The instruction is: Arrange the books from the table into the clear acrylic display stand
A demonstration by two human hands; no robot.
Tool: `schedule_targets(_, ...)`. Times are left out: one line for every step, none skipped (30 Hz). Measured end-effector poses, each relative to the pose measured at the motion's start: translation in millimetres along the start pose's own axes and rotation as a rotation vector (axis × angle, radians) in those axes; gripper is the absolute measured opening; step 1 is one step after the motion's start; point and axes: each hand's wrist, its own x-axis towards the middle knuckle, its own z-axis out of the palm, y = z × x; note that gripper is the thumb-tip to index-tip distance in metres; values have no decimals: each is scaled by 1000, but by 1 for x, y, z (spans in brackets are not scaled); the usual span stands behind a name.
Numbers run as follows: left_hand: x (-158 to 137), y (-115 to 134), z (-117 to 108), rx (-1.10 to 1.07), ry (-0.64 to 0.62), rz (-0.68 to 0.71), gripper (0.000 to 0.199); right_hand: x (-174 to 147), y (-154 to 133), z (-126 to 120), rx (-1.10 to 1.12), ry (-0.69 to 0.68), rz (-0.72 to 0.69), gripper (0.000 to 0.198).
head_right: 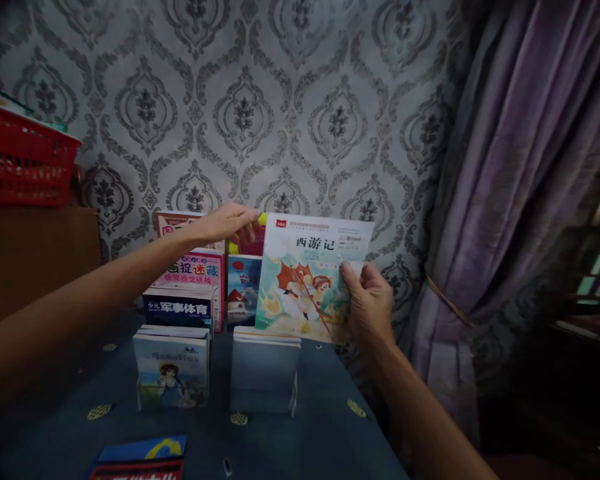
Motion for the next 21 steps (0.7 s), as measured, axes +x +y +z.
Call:
schedule_targets(-5,-5,4,111,-52,-4,43,-2,-2,-7,-3,41,-13,41)
schedule_targets(-9,-10,8,245,-113,1,39,-3,-5,-14,-1,84,-21,42)
schedule_targets(-13,-13,11,378,-171,17,33,-4,-7,-20,4,129,-25,44)
schedule_targets(-15,-15,15,491,-225,30,29,-4,-9,-25,10,171,-25,45)
schedule_targets(-16,-16,18,568,-270,40,29,-4,-11,-30,12,205,-25,45)
schedule_targets(-16,-17,21,609,-300,48,28,-4,-13,-34,12,232,-29,46)
schedule_targets(-15,-18,23,617,-317,55,26,-4,-14,-38,10,249,-37,45)
schedule_targets(-14,-19,24,607,-320,58,23,-4,-16,-41,0,259,-50,44)
schedule_targets(-12,-20,25,586,-318,56,19,-5,-17,-44,-18,263,-62,43)
schedule_targets(-10,-21,26,561,-314,51,16,-6,-18,-47,-39,263,-71,42)
schedule_targets(-8,-23,25,532,-304,51,14,-7,-19,-51,-60,262,-78,41)
schedule_targets(-7,-25,25,503,-296,50,12,-8,-20,-54,-80,260,-82,41)
schedule_targets(-6,-28,24,474,-290,54,11,-10,-21,-57,-98,255,-83,41)
schedule_targets(-5,-30,24,451,-285,62,10,-11,-22,-60,-110,254,-83,42)
schedule_targets(-5,-32,24,438,-279,66,11,-11,-22,-63,-117,258,-82,44)
schedule_targets(-4,-33,24,436,-270,66,11,-12,-23,-66,-122,269,-85,45)
schedule_targets(-4,-35,25,443,-261,59,12,-12,-23,-68,-127,279,-86,45)
schedule_targets(-3,-37,25,450,-249,49,13,-12,-23,-70,-131,290,-89,45)
schedule_targets(-3,-38,26,452,-233,41,13,-12,-23,-71,-130,299,-91,44)
schedule_targets(-2,-40,27,447,-210,36,13,-12,-23,-72,-126,306,-93,43)
schedule_targets(-2,-41,28,438,-182,33,14,-13,-23,-72,-119,310,-90,42)
